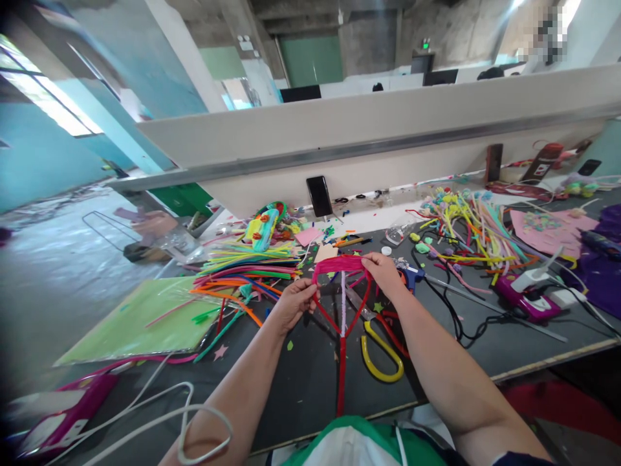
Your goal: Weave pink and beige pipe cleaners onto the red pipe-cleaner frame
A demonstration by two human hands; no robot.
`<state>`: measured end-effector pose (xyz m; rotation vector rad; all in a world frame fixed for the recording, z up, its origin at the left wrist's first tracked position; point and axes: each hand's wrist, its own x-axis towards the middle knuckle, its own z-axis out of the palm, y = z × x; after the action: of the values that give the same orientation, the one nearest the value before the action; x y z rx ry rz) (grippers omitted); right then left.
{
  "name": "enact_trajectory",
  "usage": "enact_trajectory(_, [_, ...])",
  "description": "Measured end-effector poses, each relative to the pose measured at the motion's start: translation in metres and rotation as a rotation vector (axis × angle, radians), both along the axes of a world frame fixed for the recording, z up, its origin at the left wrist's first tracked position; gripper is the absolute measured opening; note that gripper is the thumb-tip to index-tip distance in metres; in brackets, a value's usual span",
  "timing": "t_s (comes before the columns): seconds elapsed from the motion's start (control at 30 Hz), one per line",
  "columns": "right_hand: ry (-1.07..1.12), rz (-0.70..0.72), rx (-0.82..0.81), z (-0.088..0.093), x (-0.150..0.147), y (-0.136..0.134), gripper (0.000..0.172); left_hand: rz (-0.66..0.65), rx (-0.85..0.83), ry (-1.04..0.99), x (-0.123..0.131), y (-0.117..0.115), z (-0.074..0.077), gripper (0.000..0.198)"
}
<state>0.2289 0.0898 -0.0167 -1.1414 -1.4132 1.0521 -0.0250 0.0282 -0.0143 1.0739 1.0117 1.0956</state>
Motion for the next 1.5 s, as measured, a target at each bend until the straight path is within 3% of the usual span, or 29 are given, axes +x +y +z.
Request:
enact_trajectory(0.43, [0.311, 0.062, -0.048, 0.005, -0.001, 0.000, 0.029, -0.003, 0.004, -0.031, -0.003, 0.002, -0.003, 0.030])
enact_trajectory(0.73, [0.163, 0.091, -0.090, 0.004, 0.001, -0.002, 0.030, -0.001, -0.016, 0.002, -0.002, -0.001, 0.004, 0.034])
enact_trajectory(0.93, [0.174, 0.118, -0.098, 0.012, -0.006, -0.010, 0.031, 0.181, 0.069, -0.006, 0.000, 0.004, 0.009, 0.038])
enact_trajectory(1.13, [0.162, 0.147, -0.113, 0.016, -0.013, -0.017, 0.034, 0.263, 0.097, -0.045, 0.006, -0.001, 0.015, 0.029])
enact_trajectory(1.33, [-0.037, 0.170, -0.094, 0.012, -0.007, -0.013, 0.035, 0.277, 0.113, -0.037, 0.003, 0.002, 0.005, 0.031])
enact_trajectory(1.5, [-0.072, 0.167, -0.107, 0.012, -0.006, -0.011, 0.036, 0.258, 0.126, -0.008, -0.001, 0.005, -0.001, 0.034])
